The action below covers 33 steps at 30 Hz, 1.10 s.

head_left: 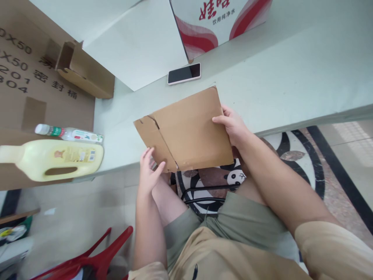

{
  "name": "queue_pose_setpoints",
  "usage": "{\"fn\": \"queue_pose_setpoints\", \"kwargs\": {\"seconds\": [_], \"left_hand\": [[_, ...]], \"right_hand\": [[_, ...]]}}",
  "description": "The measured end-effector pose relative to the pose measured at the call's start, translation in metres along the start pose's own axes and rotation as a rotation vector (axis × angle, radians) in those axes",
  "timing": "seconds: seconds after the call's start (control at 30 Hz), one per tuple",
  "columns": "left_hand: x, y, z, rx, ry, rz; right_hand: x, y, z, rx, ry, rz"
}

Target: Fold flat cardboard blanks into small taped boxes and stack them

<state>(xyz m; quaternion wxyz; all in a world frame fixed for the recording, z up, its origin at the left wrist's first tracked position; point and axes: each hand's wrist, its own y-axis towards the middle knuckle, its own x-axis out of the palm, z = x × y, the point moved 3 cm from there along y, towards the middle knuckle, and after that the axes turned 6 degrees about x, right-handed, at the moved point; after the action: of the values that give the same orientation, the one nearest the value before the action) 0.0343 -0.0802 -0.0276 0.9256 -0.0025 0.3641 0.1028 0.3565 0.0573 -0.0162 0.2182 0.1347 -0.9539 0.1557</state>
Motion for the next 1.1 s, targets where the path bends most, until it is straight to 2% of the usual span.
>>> {"fn": "queue_pose_setpoints", "kwargs": {"seconds": [0.1, 0.17, 0.37, 0.57, 0.87, 1.1], "left_hand": [[-0.006, 0.001, -0.004, 0.016, -0.085, 0.255], [-0.01, 0.001, -0.006, 0.019, -0.12, 0.364], [-0.004, -0.002, -0.013, -0.121, -0.32, 0.297], [0.0, -0.01, -0.009, -0.178, -0.288, 0.299], [0.001, -0.017, 0.003, -0.151, -0.254, 0.289], [0.003, -0.017, 0.008, -0.167, -0.272, 0.292]], "right_hand": [[0.003, -0.003, -0.003, -0.007, 0.056, -0.081], [0.003, -0.005, -0.006, -0.018, 0.085, -0.09], [0.003, -0.004, -0.004, -0.013, 0.08, -0.059], [-0.002, 0.002, 0.007, 0.008, -0.167, 0.15], [-0.007, 0.002, 0.005, -0.044, -0.272, 0.189], [-0.005, 0.002, 0.001, -0.059, -0.301, 0.172]]}}
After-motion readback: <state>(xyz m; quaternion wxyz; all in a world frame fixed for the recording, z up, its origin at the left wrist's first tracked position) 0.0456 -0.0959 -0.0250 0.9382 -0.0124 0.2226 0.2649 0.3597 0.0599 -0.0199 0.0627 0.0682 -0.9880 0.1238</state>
